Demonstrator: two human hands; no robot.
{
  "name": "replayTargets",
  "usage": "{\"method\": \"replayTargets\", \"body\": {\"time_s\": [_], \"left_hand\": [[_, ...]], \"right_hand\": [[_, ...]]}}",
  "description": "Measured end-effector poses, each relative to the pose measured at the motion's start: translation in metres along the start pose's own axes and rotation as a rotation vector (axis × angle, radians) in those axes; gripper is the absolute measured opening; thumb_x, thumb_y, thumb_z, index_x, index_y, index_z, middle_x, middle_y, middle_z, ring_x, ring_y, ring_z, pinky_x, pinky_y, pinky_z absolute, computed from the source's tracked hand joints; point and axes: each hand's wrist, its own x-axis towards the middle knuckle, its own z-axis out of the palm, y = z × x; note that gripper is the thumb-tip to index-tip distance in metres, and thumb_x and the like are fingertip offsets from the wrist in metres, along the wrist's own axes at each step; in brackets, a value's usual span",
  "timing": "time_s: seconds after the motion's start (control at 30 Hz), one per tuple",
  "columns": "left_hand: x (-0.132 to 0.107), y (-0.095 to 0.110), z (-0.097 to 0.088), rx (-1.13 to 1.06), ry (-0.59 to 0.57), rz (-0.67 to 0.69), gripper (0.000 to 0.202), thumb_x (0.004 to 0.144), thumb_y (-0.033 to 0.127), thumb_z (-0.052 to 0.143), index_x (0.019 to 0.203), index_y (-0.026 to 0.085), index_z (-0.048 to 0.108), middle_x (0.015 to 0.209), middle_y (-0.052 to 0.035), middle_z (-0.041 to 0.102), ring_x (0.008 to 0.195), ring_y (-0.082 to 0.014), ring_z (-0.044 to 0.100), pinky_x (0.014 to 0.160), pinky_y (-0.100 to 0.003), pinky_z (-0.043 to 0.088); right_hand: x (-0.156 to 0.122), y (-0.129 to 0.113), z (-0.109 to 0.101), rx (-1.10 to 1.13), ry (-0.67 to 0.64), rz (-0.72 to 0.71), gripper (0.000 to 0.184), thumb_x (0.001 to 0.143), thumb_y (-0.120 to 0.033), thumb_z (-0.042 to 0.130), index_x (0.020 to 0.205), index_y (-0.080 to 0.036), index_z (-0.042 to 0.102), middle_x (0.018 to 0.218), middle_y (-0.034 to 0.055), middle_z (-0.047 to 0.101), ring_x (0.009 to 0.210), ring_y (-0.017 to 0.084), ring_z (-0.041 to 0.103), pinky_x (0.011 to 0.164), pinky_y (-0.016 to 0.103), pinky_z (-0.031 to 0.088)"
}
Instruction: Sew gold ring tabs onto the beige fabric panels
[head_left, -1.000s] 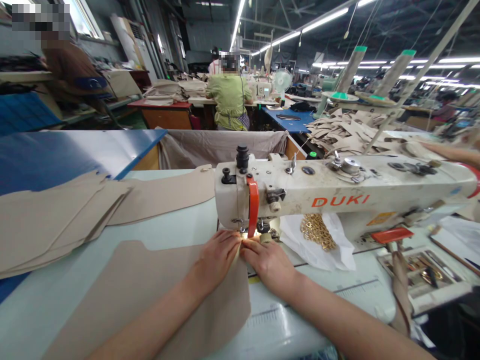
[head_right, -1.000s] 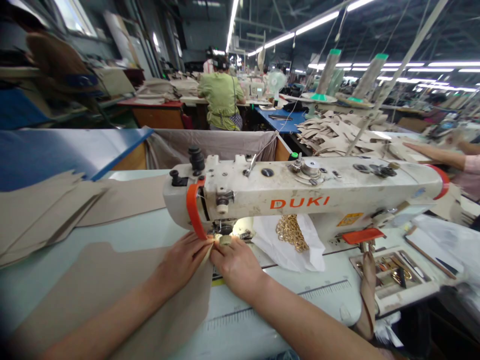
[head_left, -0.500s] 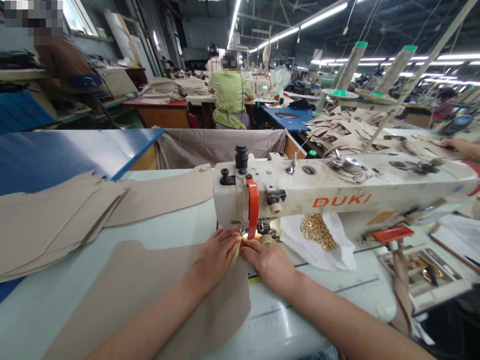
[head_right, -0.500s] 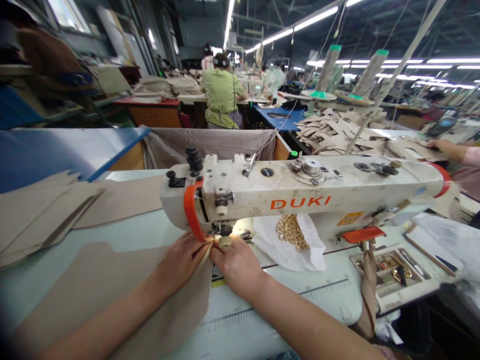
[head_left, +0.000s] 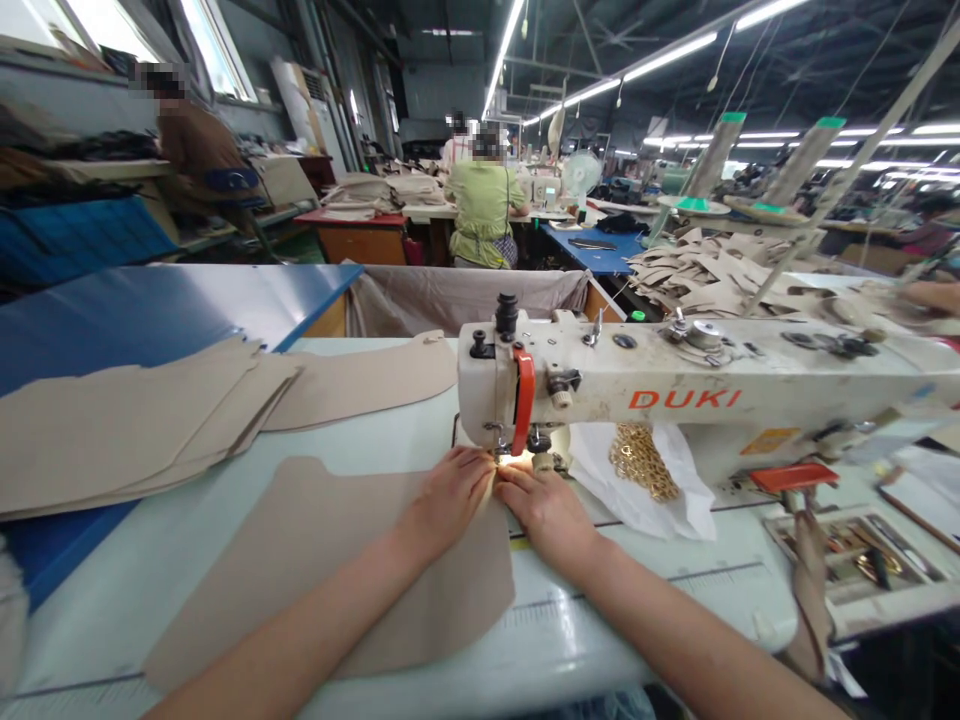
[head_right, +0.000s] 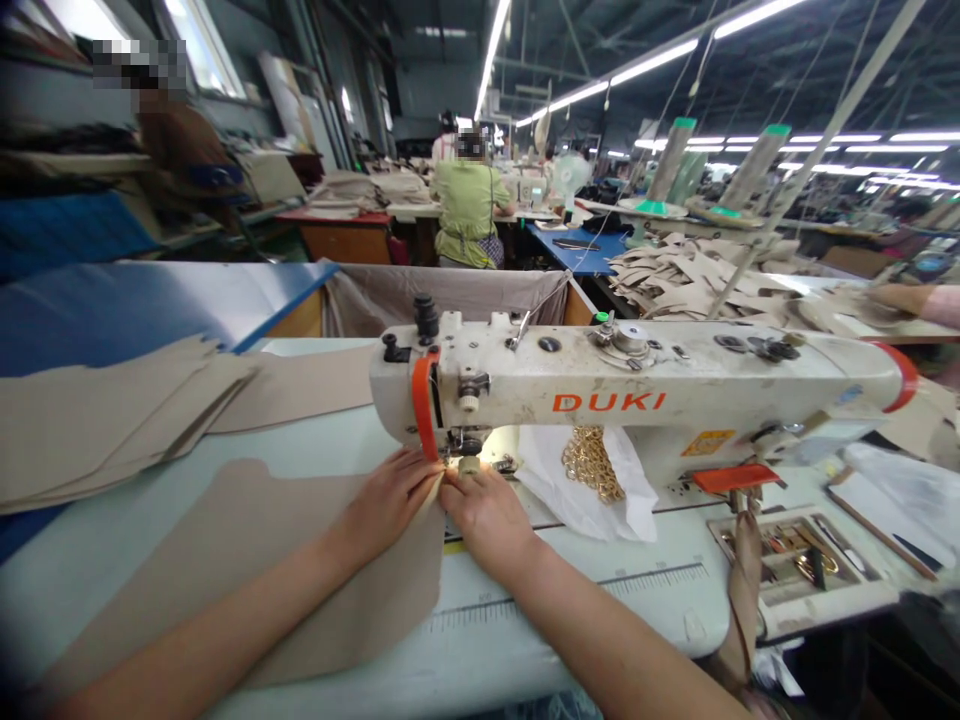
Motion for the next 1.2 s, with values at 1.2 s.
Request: {"method": "replayTargets", "body": {"time_s": [1.2], "left_hand": [[-0.007, -0.002, -0.003, 0.243, -0.109, 0.108, 0.033, 0.089, 0.010, 0.035, 0.103, 0.013, 0.066, 0.104, -0.0107, 0.070, 0.106, -0.0203, 0.061, 0.096, -0.031, 0.048]], "right_hand": [[0.001, 0.006, 0.006, 0.036, -0.027, -0.061, 0.012, 0.091, -0.015, 0.051, 0.096, -0.014, 0.062, 0.106, 0.0100, 0.066, 0.105, 0.019, 0.058, 0.088, 0.032, 0.048]]}}
